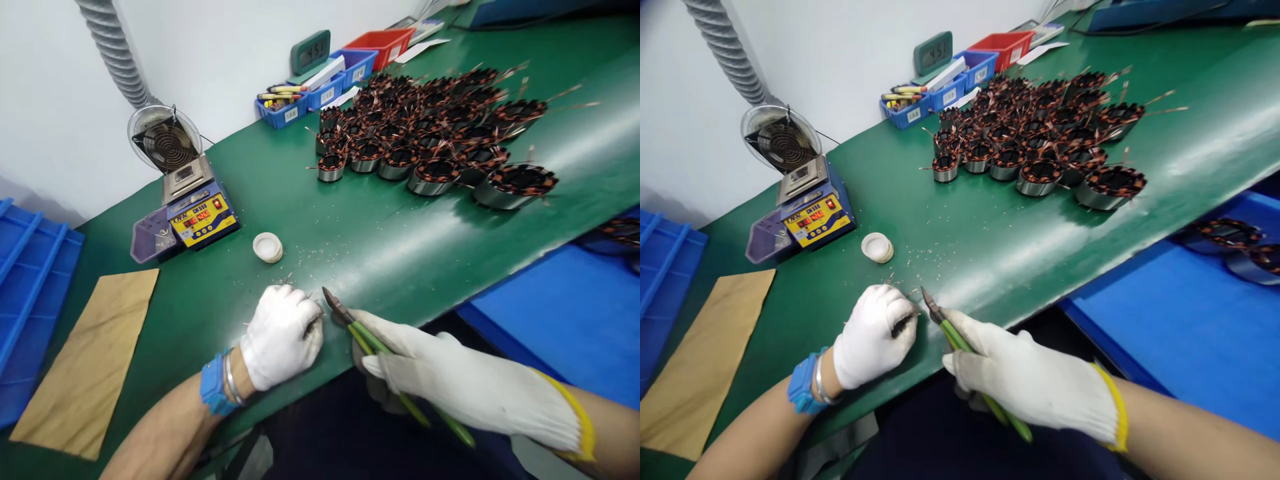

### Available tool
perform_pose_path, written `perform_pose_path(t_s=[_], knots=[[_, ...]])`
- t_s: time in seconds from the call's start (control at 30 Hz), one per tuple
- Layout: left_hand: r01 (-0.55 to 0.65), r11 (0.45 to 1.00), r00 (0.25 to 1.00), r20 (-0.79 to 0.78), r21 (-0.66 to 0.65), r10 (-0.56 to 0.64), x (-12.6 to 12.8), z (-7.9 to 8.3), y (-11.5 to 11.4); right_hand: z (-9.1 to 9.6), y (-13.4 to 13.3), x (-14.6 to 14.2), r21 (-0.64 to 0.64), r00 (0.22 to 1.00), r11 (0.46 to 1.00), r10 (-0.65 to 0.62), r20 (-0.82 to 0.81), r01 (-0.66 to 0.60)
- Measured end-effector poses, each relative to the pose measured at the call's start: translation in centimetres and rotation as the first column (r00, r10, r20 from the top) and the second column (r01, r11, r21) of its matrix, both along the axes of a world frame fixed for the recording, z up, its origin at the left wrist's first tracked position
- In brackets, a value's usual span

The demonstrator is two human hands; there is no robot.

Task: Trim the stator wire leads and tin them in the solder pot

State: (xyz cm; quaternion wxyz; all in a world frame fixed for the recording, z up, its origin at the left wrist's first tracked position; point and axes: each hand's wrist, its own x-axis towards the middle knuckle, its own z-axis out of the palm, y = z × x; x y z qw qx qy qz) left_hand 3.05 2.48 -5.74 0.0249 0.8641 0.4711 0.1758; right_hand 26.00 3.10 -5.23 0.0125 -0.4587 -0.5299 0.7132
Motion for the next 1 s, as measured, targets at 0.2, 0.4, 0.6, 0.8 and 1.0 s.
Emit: perform_pose_path(t_s=[0.2, 0.4, 0.6, 0.8, 1.0], knots=[[0.054, 0.999, 0.998, 0.035, 0.005, -0.054, -0.2, 0.1, 0.2, 1.4, 0.5, -0.8, -0.023, 0.997, 0.999, 0.037, 0.061, -0.036], [0.057, 0.998, 0.997, 0.058, -0.002, -0.057, -0.1, 0.3, 0.3, 0.1, -0.2, -1.0, -0.024, 0.997, 0.999, -0.047, -0.058, 0.046], [0.168, 0.985, 0.983, 0.084, -0.05, -0.163, -0.7, 0.5, 0.5, -0.1, 1.2, -0.3, 0.01, 0.995, 0.998, -0.059, -0.078, 0.06], [0.276, 0.954, 0.959, 0.098, -0.118, -0.265, -0.9, 1.2, 0.9, 1.2, 3.8, -0.6, -0.029, 0.992, 0.993, 0.111, -0.065, -0.113], [0.301, 0.947, 0.952, 0.088, -0.112, -0.293, -0.8, 1.3, 1.2, 1.5, 4.1, -1.3, 0.138, 0.975, 0.966, 0.212, 0.066, -0.219]])
